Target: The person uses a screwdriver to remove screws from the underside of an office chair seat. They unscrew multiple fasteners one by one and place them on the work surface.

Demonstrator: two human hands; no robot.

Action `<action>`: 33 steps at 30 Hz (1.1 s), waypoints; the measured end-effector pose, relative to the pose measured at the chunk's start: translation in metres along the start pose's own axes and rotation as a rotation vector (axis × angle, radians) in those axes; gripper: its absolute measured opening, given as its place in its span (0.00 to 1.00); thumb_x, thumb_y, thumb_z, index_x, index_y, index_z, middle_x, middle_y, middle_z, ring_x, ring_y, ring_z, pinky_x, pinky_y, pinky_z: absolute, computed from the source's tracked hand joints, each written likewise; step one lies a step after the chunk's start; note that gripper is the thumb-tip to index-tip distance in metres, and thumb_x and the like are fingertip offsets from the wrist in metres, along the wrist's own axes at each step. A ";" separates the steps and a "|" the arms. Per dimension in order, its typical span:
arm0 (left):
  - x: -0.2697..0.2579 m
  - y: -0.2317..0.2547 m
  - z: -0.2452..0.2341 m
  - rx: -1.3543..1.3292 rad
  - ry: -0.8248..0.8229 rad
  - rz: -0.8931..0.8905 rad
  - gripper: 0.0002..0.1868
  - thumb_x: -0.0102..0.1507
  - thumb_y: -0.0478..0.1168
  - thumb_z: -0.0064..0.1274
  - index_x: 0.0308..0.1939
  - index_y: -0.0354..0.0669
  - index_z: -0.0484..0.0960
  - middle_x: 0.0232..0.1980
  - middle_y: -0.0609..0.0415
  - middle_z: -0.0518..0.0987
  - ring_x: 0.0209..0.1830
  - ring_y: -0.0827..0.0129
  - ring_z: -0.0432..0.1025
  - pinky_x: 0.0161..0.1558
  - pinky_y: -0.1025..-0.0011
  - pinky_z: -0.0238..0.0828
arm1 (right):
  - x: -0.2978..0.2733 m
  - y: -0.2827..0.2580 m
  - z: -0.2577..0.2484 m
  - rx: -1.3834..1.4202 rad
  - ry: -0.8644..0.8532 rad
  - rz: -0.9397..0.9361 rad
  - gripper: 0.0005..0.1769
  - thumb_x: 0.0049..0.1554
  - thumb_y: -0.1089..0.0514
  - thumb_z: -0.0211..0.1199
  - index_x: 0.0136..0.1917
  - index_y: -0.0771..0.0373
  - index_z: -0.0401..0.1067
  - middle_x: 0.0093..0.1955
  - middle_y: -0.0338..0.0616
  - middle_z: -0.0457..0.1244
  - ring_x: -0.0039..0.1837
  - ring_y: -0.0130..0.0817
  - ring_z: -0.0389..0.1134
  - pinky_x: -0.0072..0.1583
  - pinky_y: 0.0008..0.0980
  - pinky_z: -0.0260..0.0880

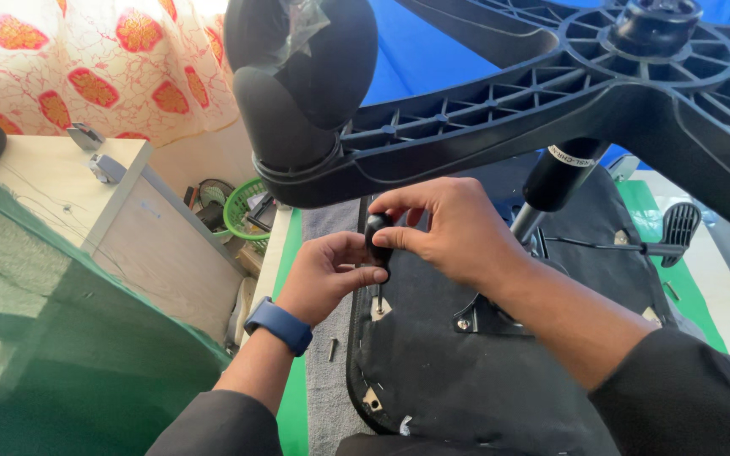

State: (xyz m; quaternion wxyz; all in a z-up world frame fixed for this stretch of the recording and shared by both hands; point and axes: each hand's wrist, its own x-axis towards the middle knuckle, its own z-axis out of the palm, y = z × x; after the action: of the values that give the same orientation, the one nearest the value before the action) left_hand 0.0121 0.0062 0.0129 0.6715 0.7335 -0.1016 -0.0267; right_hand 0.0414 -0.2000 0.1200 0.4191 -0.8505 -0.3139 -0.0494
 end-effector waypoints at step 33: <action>0.051 -0.029 -0.004 -0.085 -0.086 -0.095 0.18 0.60 0.32 0.61 0.54 0.38 0.83 0.46 0.54 0.86 0.48 0.72 0.79 0.53 0.72 0.77 | 0.030 0.062 -0.002 0.048 -0.018 -0.192 0.19 0.50 0.56 0.73 0.54 0.65 0.77 0.45 0.39 0.71 0.47 0.27 0.72 0.49 0.28 0.72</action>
State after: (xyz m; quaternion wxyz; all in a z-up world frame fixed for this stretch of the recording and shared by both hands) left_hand 0.0662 0.0032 -0.0107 0.6949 0.7066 -0.0943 -0.0943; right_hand 0.1014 -0.2145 0.0897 0.4297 -0.8068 -0.3986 -0.0743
